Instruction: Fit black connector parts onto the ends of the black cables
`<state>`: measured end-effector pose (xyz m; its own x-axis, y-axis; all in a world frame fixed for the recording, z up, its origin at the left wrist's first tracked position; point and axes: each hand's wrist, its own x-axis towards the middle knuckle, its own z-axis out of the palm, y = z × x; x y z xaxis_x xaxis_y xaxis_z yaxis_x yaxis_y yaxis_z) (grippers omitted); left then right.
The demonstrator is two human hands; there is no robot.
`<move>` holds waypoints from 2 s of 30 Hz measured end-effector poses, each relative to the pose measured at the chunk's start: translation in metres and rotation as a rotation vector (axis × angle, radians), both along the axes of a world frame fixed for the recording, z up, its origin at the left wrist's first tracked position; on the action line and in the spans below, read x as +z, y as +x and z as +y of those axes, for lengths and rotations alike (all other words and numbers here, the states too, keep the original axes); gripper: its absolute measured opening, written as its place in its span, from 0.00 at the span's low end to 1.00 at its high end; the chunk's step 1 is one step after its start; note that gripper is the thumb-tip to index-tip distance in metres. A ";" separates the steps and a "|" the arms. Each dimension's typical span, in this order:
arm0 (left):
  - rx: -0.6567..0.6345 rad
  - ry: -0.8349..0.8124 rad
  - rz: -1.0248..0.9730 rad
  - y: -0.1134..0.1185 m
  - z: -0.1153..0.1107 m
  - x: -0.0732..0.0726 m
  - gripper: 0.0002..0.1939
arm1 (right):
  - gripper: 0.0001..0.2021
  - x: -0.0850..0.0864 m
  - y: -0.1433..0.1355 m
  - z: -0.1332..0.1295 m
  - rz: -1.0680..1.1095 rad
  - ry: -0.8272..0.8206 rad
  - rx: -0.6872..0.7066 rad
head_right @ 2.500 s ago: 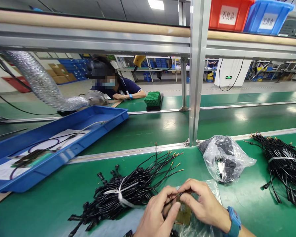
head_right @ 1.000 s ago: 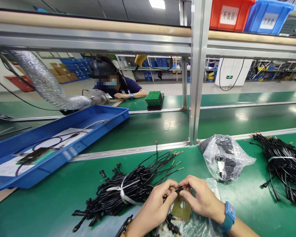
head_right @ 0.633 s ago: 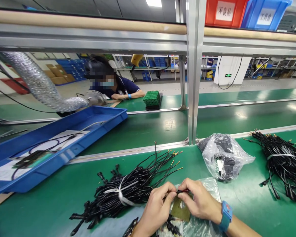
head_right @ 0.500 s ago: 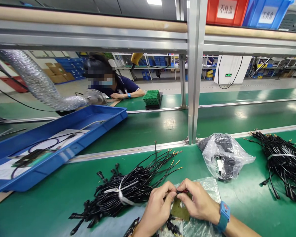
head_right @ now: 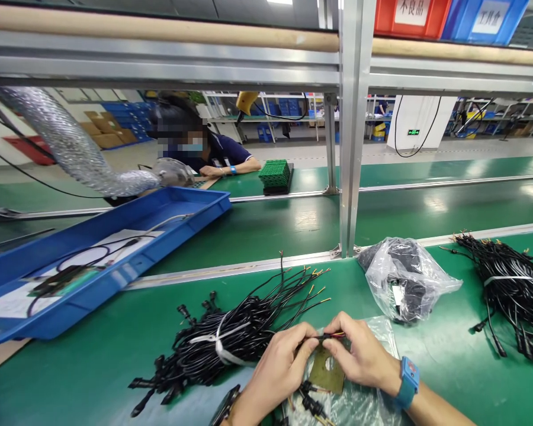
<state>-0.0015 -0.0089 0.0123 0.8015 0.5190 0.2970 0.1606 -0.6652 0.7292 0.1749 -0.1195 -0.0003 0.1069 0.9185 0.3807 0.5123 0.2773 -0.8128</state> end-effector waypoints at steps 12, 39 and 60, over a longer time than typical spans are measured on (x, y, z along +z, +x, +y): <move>-0.001 -0.059 -0.099 0.003 -0.005 -0.011 0.13 | 0.02 -0.014 -0.003 0.004 0.071 0.013 0.038; 0.029 -0.105 -0.084 0.006 -0.007 -0.016 0.13 | 0.02 -0.022 -0.010 0.002 0.078 0.043 0.045; 0.032 -0.089 -0.067 0.006 -0.011 -0.015 0.14 | 0.06 -0.023 -0.014 0.001 0.041 0.059 0.019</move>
